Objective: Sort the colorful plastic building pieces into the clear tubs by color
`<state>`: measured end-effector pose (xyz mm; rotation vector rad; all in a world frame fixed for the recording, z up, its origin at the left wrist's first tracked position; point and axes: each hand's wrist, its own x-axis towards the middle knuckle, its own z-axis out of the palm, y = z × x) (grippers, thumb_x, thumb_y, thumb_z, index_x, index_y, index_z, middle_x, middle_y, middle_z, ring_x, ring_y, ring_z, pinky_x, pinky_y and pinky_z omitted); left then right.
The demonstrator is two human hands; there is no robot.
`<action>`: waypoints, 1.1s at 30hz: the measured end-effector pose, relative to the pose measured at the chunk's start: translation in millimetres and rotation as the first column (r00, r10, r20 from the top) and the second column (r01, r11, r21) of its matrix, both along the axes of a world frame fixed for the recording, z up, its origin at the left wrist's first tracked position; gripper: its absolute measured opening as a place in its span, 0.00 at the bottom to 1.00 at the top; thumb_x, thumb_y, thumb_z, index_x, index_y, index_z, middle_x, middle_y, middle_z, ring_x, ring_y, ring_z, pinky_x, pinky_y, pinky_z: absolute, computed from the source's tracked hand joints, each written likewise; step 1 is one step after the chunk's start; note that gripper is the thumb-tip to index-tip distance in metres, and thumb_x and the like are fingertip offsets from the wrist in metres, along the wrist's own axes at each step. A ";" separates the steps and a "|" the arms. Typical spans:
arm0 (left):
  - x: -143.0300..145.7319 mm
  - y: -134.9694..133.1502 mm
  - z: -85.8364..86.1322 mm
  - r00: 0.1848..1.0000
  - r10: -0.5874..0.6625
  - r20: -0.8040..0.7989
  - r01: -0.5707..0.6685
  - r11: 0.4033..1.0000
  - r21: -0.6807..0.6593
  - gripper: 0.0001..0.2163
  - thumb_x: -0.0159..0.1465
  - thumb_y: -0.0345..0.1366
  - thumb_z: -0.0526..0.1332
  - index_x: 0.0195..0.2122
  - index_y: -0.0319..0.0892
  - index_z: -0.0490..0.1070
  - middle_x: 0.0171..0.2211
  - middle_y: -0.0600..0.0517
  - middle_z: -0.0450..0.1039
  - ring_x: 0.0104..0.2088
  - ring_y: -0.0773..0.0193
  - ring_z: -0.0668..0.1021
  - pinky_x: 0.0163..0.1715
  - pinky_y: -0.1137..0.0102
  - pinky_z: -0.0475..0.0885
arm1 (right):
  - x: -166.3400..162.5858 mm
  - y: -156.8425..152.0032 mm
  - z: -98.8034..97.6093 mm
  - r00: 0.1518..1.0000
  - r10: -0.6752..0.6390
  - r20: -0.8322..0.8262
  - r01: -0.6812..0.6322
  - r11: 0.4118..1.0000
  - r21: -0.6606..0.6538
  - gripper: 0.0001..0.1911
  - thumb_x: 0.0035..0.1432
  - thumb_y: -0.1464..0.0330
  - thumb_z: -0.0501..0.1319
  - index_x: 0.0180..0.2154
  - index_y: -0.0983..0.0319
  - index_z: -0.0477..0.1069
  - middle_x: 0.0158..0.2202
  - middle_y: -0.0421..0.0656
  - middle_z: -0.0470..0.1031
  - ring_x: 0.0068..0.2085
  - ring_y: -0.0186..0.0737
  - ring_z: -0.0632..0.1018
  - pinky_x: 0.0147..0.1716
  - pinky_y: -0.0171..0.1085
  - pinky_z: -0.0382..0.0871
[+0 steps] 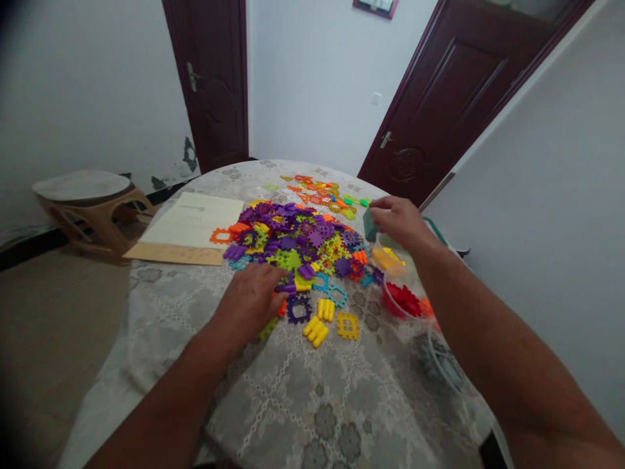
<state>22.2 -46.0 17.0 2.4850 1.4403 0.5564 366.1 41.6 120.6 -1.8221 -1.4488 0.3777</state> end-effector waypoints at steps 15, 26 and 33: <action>15.6 2.1 -12.3 0.985 0.082 -0.149 -0.074 0.995 0.060 0.10 0.68 0.31 0.61 0.50 0.40 0.75 0.52 0.38 0.74 0.55 0.43 0.73 0.49 0.54 0.69 | -111.2 -133.4 -109.6 0.922 0.315 0.227 -0.288 0.947 -0.143 0.10 0.67 0.66 0.62 0.47 0.59 0.79 0.44 0.47 0.83 0.41 0.45 0.81 0.44 0.42 0.72; 14.8 15.1 -17.3 0.989 0.070 -0.131 -0.061 0.995 0.074 0.10 0.65 0.32 0.65 0.47 0.43 0.74 0.56 0.41 0.71 0.56 0.44 0.71 0.52 0.54 0.69 | -139.2 -144.4 -123.6 0.765 0.421 0.488 -0.303 0.903 -0.303 0.13 0.68 0.63 0.63 0.52 0.59 0.76 0.52 0.52 0.77 0.53 0.54 0.79 0.49 0.45 0.71; 13.0 20.2 -18.3 1.000 0.008 0.022 -0.008 1.000 0.007 0.06 0.64 0.27 0.62 0.41 0.43 0.71 0.48 0.45 0.71 0.49 0.53 0.75 0.50 0.60 0.70 | -137.3 -145.1 -123.4 0.823 0.392 0.410 -0.310 0.916 -0.253 0.11 0.64 0.67 0.66 0.48 0.58 0.71 0.48 0.47 0.79 0.47 0.49 0.79 0.42 0.40 0.67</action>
